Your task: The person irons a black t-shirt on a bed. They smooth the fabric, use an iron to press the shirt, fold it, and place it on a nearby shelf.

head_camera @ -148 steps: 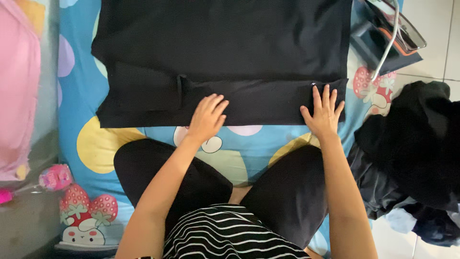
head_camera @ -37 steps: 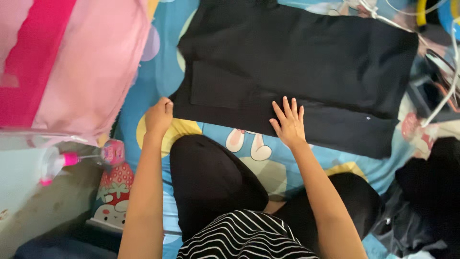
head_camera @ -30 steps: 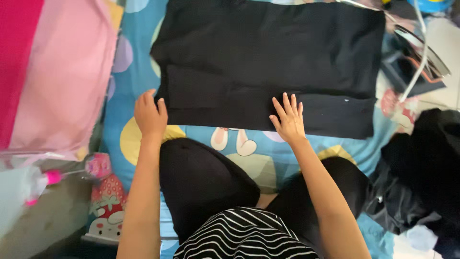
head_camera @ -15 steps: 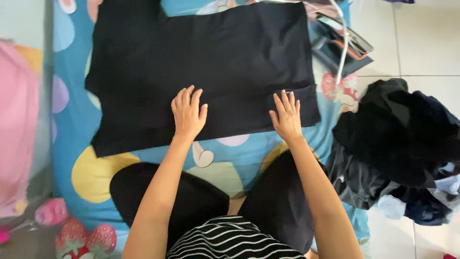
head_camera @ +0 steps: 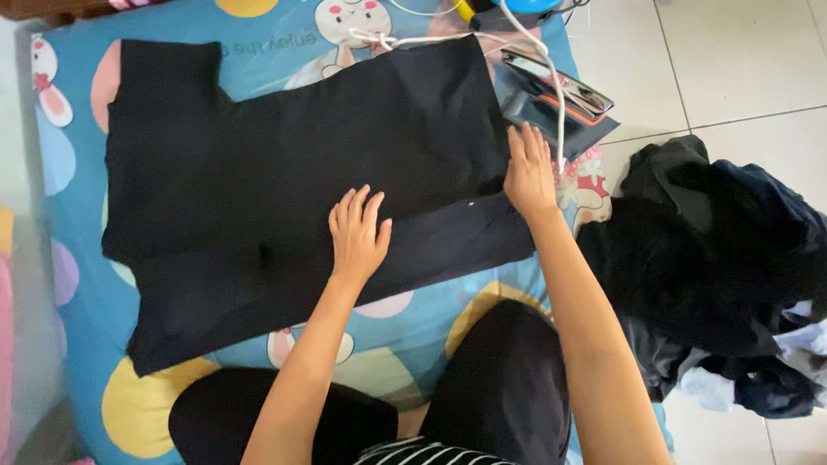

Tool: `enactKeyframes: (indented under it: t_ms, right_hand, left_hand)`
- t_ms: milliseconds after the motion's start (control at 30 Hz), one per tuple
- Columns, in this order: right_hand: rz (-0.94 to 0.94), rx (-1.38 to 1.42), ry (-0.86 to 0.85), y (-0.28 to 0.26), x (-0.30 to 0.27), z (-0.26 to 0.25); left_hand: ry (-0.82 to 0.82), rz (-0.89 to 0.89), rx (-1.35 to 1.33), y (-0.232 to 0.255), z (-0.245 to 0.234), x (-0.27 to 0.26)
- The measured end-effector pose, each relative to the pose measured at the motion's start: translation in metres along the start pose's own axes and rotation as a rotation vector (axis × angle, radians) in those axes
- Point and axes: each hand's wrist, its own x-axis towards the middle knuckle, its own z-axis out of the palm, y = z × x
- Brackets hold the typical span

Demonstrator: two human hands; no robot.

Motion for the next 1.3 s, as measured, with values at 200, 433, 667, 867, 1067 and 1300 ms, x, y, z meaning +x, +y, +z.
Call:
enactKeyframes:
  t_ms: [200, 433, 667, 867, 1067, 1300]
  right_hand:
    - [0.081, -0.119, -0.02, 0.029, 0.036, 0.03]
    - [0.198, -0.277, -0.157, 0.035, 0.052, 0.022]
    - [0.183, -0.293, -0.183, 0.048, 0.07, -0.026]
    - [0.195, -0.093, -0.239, 0.057, 0.063, -0.101]
    - [0.266, -0.037, -0.334, 0.031, 0.022, -0.164]
    - [0.015, -0.13, -0.496, -0.04, -0.028, -0.173]
  left_hand:
    - [-0.087, -0.019, -0.121, 0.004, 0.02, -0.017]
    - [-0.097, 0.076, -0.185, 0.001, 0.031, -0.041]
    - [-0.088, 0.098, -0.168, 0.001, 0.029, -0.048]
    - [-0.117, 0.094, -0.121, 0.0, 0.033, -0.052]
    - [-0.144, 0.083, -0.122, -0.003, 0.033, -0.065]
    - [-0.158, 0.064, -0.045, -0.001, 0.02, -0.089]
